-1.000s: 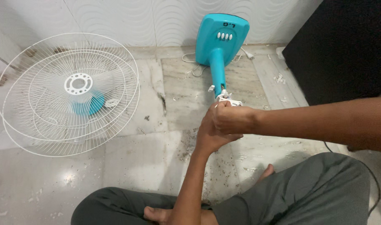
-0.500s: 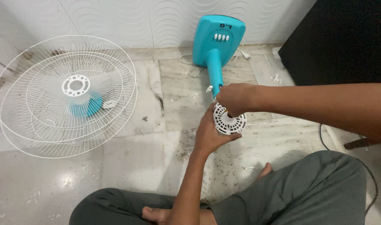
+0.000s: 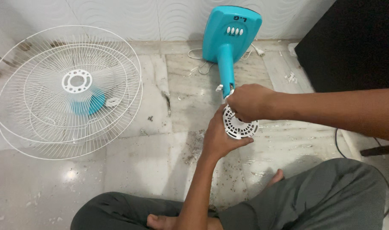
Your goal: The person sits on the floor and uses a screwdriver to remove screws from the rear cover of a teal pedestal fan. They detach the cover, exposing the motor housing, and set the cover aside.
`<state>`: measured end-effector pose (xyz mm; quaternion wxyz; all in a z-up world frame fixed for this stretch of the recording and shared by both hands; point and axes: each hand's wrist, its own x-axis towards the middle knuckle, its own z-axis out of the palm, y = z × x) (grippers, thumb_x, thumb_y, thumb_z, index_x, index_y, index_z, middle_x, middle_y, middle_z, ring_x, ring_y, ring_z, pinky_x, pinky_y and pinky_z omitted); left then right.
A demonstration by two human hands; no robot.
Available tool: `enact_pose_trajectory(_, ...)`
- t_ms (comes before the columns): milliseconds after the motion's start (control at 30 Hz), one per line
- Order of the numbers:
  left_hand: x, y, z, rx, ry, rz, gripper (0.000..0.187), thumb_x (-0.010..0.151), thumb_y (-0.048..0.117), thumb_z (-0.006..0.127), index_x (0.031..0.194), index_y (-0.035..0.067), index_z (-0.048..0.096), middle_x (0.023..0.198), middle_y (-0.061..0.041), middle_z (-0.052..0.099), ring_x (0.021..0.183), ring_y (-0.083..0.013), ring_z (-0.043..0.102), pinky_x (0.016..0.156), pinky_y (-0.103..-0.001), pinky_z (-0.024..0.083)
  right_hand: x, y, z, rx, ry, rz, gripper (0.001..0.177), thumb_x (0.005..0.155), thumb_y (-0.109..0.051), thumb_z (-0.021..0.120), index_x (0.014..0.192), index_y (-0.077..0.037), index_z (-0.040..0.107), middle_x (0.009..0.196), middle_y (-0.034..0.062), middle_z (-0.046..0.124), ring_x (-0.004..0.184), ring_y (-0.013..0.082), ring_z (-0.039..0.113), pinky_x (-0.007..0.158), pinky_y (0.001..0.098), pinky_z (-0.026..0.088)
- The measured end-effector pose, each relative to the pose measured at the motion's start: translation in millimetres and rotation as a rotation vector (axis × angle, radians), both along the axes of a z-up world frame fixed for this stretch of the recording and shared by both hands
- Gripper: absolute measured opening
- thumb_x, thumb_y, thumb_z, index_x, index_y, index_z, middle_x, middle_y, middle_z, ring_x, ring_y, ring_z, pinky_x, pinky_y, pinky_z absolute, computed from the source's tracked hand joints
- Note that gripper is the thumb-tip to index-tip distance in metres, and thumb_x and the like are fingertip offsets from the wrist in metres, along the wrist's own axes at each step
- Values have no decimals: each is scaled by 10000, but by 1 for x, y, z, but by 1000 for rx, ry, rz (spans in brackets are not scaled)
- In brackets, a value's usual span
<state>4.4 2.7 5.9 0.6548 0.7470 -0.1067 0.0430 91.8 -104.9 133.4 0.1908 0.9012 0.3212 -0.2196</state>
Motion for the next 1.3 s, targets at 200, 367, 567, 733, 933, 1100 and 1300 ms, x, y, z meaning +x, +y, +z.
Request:
enact_pose_trajectory(200, -1, 2, -3, -65, 0, -5, 1158, 522, 366, 978, 1493, 45, 435, 1335, -136, 683, 1243, -275, 674, 1028, -393, 550, -7, 0, 11, -158, -99, 607, 76, 849, -83, 688, 817, -26, 726, 919, 135, 732, 818, 286, 747, 688, 403, 604)
enact_pose_trajectory(367, -1, 1, -3, -18, -33, 8, 1182, 518, 341, 993, 1498, 35, 407, 1322, -140, 676, 1229, -272, 665, 1016, -391, 547, -1, -1, 24, -262, -57, 961, 174, 880, -129, 689, 775, 10, 700, 980, 129, 699, 854, 249, 742, 695, 374, 601)
enact_pose_trajectory(567, -3, 0, 1, -12, 41, -11, 1232, 499, 348, 978, 1526, 36, 374, 1325, -131, 673, 1227, -264, 663, 1011, -388, 545, -4, -6, 20, -124, -137, 1039, 110, 797, -98, 735, 738, -4, 732, 1015, 115, 707, 854, 254, 740, 693, 369, 604)
enact_pose_trajectory(733, -2, 0, 1, 42, 35, 1, 1238, 482, 361, 986, 1513, 27, 387, 1372, -142, 650, 1273, -281, 635, 1039, -401, 523, 1, -5, 9, 42, 36, 43, 176, 720, -123, 796, 887, -76, 769, 831, 124, 745, 770, 290, 744, 672, 395, 586)
enact_pose_trajectory(933, -1, -1, -4, 27, -21, -13, 1273, 467, 396, 1005, 1509, 7, 387, 1387, -160, 637, 1289, -293, 628, 1070, -405, 512, 11, -5, 1, 85, 213, -426, 205, 742, -138, 770, 886, 7, 785, 828, 197, 776, 751, 341, 784, 666, 436, 622)
enact_pose_trajectory(1100, -3, 1, -5, 4, -5, -6, 1257, 481, 387, 992, 1514, -3, 391, 1379, -154, 651, 1286, -288, 637, 1054, -400, 523, 2, 5, -9, 3, 38, -49, 281, 685, -98, 840, 949, -30, 769, 903, 177, 752, 882, 319, 742, 728, 429, 600)
enact_pose_trajectory(1300, -3, 2, -2, -39, 5, -40, 1232, 507, 381, 977, 1520, -8, 395, 1373, -148, 661, 1278, -283, 653, 1053, -392, 533, 10, 9, -7, -26, 115, -98, 244, 707, -95, 830, 941, -41, 787, 918, 158, 757, 882, 305, 745, 735, 433, 601)
